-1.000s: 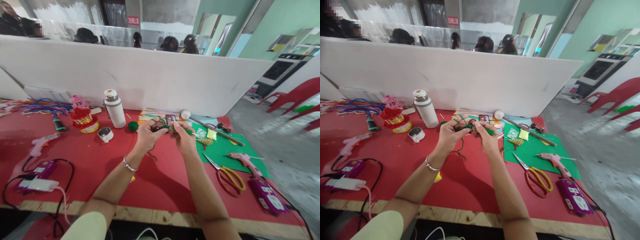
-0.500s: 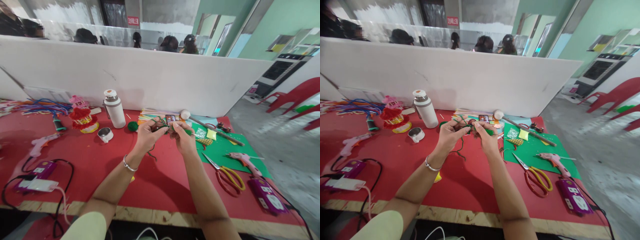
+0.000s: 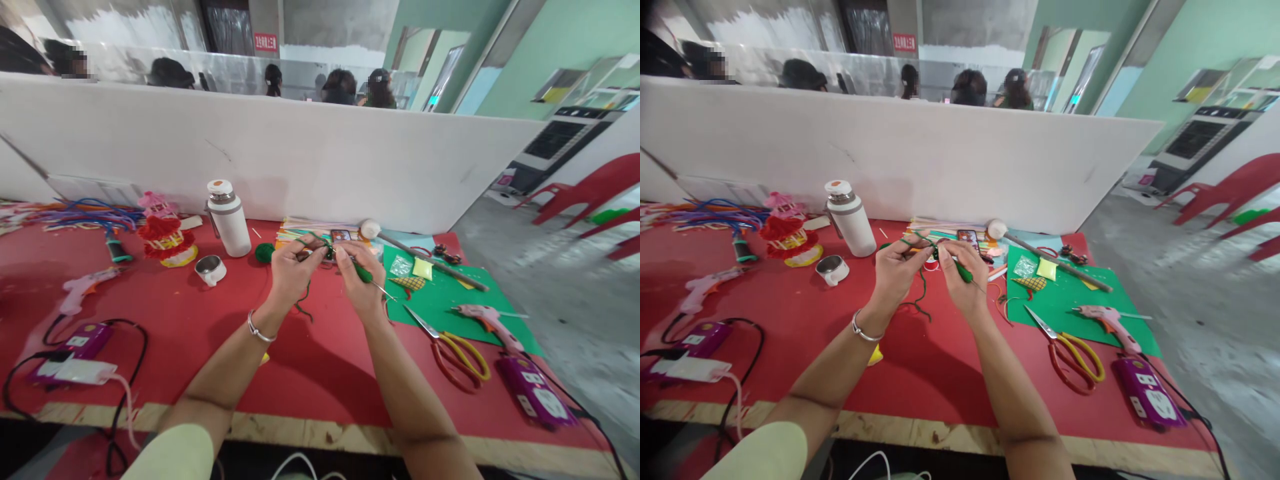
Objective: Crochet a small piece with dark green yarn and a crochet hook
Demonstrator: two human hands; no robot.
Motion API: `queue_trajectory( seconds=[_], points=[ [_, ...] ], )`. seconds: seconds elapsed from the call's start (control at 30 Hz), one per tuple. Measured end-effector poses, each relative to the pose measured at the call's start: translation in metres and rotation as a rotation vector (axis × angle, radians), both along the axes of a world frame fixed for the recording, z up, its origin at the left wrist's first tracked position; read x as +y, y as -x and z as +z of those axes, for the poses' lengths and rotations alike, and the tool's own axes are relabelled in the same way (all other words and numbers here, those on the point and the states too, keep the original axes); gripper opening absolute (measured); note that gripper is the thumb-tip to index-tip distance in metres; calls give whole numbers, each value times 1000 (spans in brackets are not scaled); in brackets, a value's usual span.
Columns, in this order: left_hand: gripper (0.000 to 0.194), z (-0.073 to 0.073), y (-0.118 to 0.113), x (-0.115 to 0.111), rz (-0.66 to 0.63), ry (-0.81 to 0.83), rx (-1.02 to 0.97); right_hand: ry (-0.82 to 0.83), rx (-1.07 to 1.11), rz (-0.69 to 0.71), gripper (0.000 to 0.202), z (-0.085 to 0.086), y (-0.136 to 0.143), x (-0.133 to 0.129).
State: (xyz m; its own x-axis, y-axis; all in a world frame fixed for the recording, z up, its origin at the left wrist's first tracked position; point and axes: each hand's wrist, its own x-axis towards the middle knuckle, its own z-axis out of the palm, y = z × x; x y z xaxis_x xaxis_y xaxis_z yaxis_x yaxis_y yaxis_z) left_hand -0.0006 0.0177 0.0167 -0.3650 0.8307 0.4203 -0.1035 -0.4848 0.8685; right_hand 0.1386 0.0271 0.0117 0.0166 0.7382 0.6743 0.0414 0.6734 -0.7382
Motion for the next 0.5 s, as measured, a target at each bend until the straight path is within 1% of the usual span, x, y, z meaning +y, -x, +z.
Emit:
queue_trajectory(
  seconds=[0.07,0.13,0.23,0.3,0.5],
  points=[
    [12,-1,-1,0,17,-1,-27,70,32,21,19,-2,2,-2],
    [14,-2,-1,0,38,13,-61,105,71,29,21,-4,5,-4],
    [17,-5,-1,1,55,34,-117,95,107,25,20,-7,10,-7],
    [19,-6,-1,2,35,36,-156,89,132,13,20,-8,13,-9],
    [19,-5,-8,-1,12,55,-237,71,177,-55,19,-11,21,-16]
  ],
)
